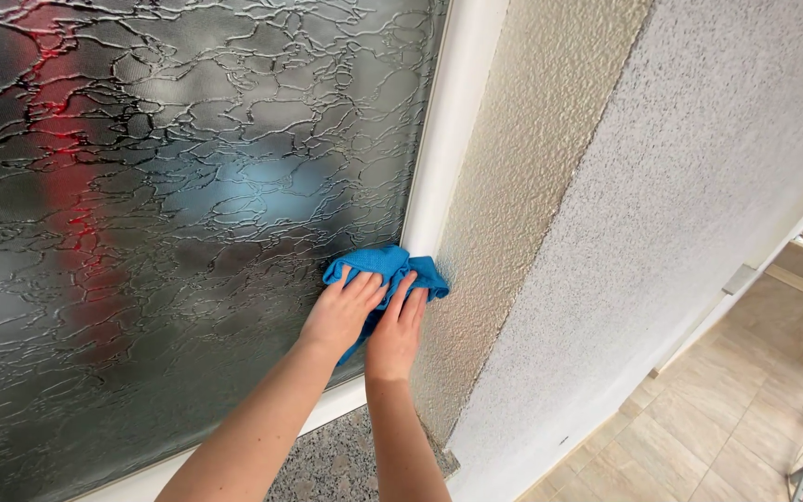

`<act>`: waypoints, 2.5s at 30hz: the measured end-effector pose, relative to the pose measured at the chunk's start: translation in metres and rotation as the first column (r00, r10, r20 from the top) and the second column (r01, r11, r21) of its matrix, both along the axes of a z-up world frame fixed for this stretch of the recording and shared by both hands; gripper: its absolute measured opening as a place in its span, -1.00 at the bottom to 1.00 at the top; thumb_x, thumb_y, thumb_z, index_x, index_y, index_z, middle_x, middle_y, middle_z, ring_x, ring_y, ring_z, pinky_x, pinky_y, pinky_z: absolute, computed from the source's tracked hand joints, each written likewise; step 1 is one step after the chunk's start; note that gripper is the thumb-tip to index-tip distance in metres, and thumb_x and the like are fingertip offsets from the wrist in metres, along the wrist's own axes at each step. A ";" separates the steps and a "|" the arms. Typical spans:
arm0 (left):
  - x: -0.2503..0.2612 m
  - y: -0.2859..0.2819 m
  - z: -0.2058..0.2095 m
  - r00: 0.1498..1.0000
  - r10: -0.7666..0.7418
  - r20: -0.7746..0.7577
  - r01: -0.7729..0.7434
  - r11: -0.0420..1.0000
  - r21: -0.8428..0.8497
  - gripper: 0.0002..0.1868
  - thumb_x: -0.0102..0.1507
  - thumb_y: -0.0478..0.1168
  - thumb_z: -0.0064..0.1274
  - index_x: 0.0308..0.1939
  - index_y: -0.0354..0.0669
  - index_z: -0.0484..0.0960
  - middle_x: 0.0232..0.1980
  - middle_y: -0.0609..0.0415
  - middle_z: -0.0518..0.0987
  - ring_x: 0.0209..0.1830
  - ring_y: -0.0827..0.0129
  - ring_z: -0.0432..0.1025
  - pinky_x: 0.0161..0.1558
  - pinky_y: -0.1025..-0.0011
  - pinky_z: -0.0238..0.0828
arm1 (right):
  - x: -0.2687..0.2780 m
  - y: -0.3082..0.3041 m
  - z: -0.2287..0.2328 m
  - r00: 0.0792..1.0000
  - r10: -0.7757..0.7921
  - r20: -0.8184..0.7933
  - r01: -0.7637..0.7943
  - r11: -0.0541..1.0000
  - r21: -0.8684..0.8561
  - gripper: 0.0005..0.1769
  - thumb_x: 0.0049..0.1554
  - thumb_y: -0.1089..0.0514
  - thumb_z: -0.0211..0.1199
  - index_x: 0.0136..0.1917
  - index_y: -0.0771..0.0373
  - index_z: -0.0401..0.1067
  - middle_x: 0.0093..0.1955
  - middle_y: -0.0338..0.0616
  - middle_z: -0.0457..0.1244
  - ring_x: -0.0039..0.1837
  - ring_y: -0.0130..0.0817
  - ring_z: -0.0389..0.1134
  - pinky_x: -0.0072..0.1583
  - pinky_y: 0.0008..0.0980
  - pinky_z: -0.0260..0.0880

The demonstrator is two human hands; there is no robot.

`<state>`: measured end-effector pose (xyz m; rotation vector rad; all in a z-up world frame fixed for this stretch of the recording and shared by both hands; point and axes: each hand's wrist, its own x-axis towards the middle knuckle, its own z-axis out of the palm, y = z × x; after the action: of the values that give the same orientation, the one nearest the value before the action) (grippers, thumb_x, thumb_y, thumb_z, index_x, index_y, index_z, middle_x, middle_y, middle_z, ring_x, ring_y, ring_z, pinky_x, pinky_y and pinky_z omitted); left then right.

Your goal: The person wipes a textured glass window with a blue cloth, then switches to a light green cloth to continue wiping the same window. A spray bottle and a basin are visible on the windowsill.

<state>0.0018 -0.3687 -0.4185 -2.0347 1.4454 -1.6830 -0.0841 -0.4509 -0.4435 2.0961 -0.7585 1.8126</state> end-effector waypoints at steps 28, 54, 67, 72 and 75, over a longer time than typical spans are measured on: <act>-0.001 -0.007 -0.111 0.944 0.285 -0.167 -0.196 0.891 0.409 -0.28 0.36 -0.02 -0.22 0.61 0.19 -0.02 0.55 0.26 0.13 0.54 0.30 0.00 0.55 0.07 -0.20 | 0.001 0.014 -0.128 0.945 0.312 -0.095 -0.228 0.841 0.490 -0.21 0.29 0.24 -0.05 0.68 0.31 -0.30 0.65 0.29 -0.16 0.62 0.26 -0.09 0.54 0.05 0.03; -0.005 -0.005 -0.165 0.929 0.326 -0.175 -0.186 0.819 0.543 -0.18 0.37 0.04 -0.19 0.65 0.04 -0.17 0.62 0.21 0.03 0.59 0.28 -0.08 0.57 0.08 -0.30 | -0.014 0.055 -0.133 0.911 0.366 0.192 -0.353 0.450 0.820 -0.07 0.28 0.04 0.08 0.68 0.16 -0.41 0.71 0.17 -0.27 0.62 0.15 -0.06 0.32 0.02 0.32; -0.005 -0.005 -0.168 0.942 0.295 -0.160 -0.176 0.841 0.511 -0.23 0.38 0.02 -0.23 0.64 0.08 -0.11 0.59 0.18 0.09 0.59 0.25 -0.08 0.57 0.09 -0.29 | -0.017 0.054 -0.126 0.909 0.342 0.239 -0.335 0.259 0.906 -0.07 0.28 0.09 0.04 0.69 0.16 -0.46 0.67 0.26 -0.23 0.60 0.25 -0.06 0.39 0.08 0.23; -0.016 -0.002 -0.161 0.938 0.299 -0.177 -0.180 0.854 0.488 -0.33 0.41 0.12 -0.38 0.61 0.19 -0.01 0.60 0.23 0.09 0.61 0.22 -0.10 0.58 0.01 -0.32 | -0.014 0.053 -0.133 0.954 0.266 0.135 -0.186 0.176 0.967 -0.11 0.29 0.01 0.05 0.68 0.21 -0.34 0.55 0.17 0.05 0.35 0.20 0.30 0.18 0.10 0.44; -0.008 -0.001 -0.171 0.938 0.322 -0.129 -0.211 0.825 0.525 -0.29 0.40 0.10 -0.35 0.63 0.22 -0.09 0.62 0.30 0.02 0.61 0.28 -0.15 0.58 0.05 -0.33 | -0.004 0.057 -0.150 0.960 0.250 0.127 -0.167 0.147 0.975 -0.16 0.30 -0.02 0.02 0.67 0.20 -0.29 0.52 0.13 0.10 0.43 0.14 0.24 0.23 0.11 0.39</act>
<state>-0.0065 -0.3700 -0.5891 -2.0248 1.3848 -0.8739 -0.0885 -0.3944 -0.5932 3.1017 -2.2203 1.3557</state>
